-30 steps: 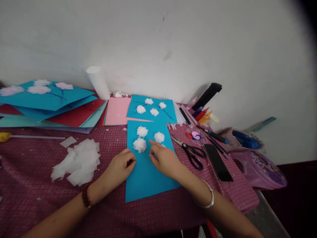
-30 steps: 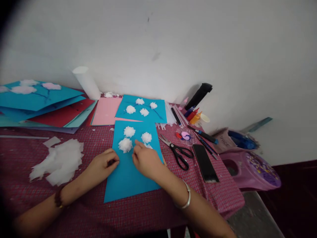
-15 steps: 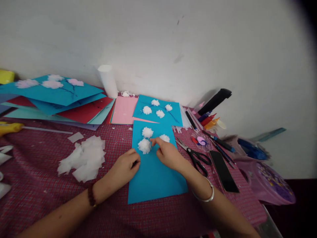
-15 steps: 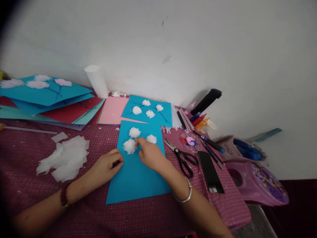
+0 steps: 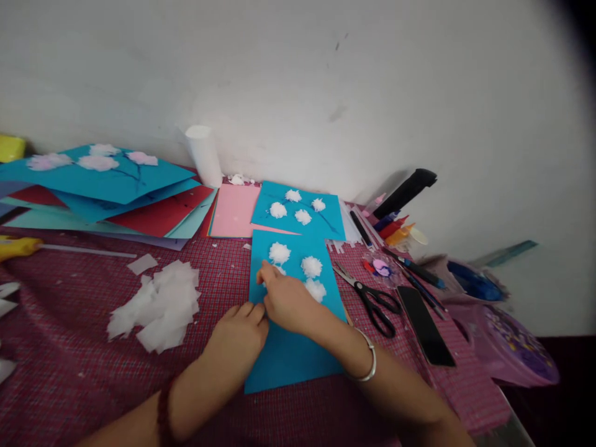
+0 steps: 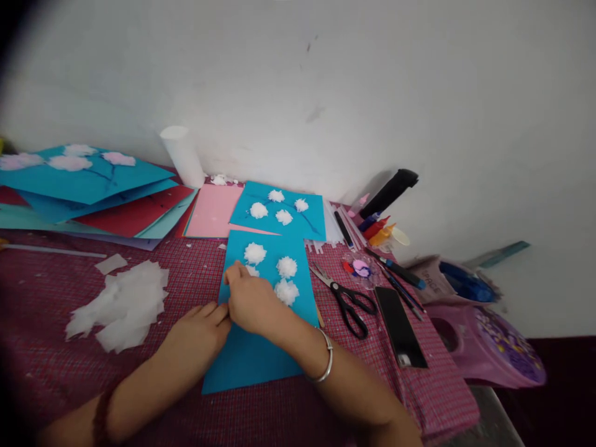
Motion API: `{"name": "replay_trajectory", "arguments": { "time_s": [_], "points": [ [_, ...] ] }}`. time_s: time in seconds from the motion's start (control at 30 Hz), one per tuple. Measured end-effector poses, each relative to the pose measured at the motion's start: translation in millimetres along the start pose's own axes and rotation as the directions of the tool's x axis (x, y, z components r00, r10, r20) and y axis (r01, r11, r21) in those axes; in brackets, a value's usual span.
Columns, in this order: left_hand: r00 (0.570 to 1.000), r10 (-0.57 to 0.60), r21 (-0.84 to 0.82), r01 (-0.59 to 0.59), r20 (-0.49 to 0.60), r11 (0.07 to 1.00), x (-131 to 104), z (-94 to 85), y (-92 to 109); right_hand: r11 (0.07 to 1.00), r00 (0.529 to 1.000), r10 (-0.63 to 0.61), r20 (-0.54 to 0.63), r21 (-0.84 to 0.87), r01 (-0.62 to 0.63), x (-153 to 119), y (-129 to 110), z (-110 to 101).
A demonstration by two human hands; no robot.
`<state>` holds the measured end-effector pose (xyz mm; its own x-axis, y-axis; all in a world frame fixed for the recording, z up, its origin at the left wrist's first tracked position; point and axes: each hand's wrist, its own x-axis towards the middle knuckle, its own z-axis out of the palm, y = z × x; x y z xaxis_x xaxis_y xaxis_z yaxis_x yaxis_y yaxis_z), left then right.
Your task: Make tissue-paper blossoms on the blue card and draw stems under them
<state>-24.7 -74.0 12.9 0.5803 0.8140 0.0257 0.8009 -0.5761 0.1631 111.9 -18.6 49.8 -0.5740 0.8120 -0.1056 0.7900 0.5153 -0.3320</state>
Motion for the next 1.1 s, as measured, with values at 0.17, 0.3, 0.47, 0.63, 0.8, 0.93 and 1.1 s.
{"name": "replay_trajectory", "arguments": {
  "time_s": [0.17,0.3,0.47,0.63,0.8,0.93,1.1],
  "points": [
    [0.999,0.041,0.110,-0.043,0.021,0.993,-7,-2.1,8,0.986,0.981,0.063,-0.182,0.166,-0.033,-6,24,-17],
    [0.999,0.031,0.117,-0.033,0.025,0.993,-6,-1.7,7,0.923,0.970,0.157,-0.184,0.376,-0.078,-8,54,-26],
    [0.998,0.011,0.109,-0.018,0.065,0.994,-2,-4.3,7,0.898,0.985,0.105,-0.136,0.438,-0.035,8,64,-17],
    [0.999,0.009,0.108,-0.013,0.038,0.994,-3,-5.7,6,0.918,0.993,0.080,-0.090,0.394,-0.039,17,60,-10],
    [1.000,0.013,0.081,-0.014,0.015,0.997,-4,-3.6,4,0.924,0.988,0.141,-0.065,0.366,-0.108,4,60,-9],
    [0.997,0.016,0.106,-0.024,0.074,0.994,-4,-5.0,5,0.911,0.981,0.184,-0.059,0.385,-0.147,-14,57,-7],
    [0.994,0.009,0.119,-0.023,0.112,0.993,-3,-9.4,8,0.922,0.980,0.191,-0.046,0.352,-0.163,-40,45,-4]
  ]
}}
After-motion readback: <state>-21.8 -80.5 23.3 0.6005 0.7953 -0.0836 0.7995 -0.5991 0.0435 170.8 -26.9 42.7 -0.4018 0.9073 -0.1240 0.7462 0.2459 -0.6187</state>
